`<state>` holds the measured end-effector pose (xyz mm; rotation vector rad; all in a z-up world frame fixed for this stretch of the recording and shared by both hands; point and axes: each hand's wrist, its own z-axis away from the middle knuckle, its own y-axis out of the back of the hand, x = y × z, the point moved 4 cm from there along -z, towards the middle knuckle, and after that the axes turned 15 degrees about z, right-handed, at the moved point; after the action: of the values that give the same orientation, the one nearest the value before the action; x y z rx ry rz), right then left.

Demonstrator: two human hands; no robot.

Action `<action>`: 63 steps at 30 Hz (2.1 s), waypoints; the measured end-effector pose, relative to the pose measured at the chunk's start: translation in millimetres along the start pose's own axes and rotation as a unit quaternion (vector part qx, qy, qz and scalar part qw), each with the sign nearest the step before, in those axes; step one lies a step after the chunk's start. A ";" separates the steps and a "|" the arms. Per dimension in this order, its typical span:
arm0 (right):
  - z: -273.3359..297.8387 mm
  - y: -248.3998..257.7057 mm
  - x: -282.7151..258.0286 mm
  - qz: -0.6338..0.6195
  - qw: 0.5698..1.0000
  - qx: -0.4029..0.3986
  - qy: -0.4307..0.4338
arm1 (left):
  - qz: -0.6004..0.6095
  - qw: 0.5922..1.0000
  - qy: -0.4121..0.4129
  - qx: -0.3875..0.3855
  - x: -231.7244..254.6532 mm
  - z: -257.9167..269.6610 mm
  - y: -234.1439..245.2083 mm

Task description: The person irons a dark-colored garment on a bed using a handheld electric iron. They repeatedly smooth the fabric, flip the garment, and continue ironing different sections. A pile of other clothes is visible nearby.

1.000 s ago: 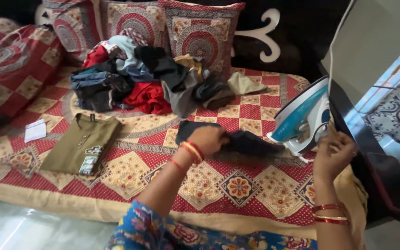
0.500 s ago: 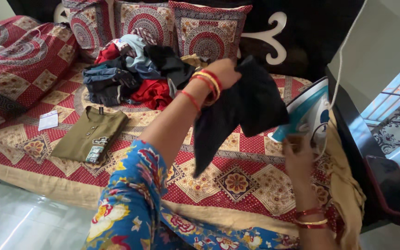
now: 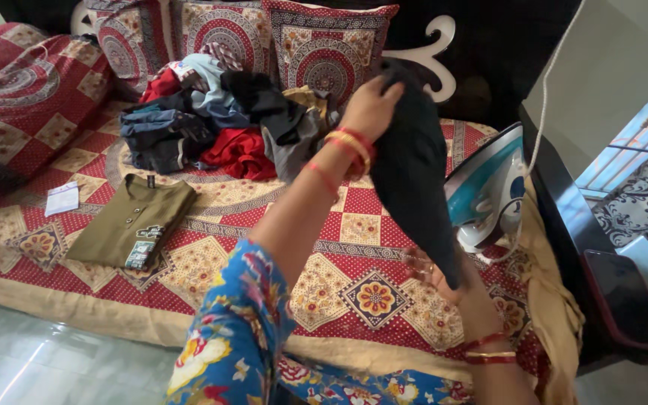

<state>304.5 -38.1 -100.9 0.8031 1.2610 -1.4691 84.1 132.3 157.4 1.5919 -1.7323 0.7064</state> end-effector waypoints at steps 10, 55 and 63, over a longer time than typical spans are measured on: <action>-28.9 59.2 26.3 0.146 0.986 0.076 0.036 | -0.131 0.933 0.318 0.104 -281.7 214.1 119.7; 28.6 16.2 -15.7 0.421 0.903 -0.043 -0.066 | -0.282 0.885 -0.043 -0.367 -122.7 273.4 -1.0; -12.4 44.1 9.3 0.371 0.923 0.027 0.096 | -0.332 0.864 0.008 -0.380 -113.8 271.4 -9.4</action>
<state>342.4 -26.8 -125.6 1.3112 0.8934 -0.8197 65.3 -6.0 -101.8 1.4222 -1.0854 -0.2873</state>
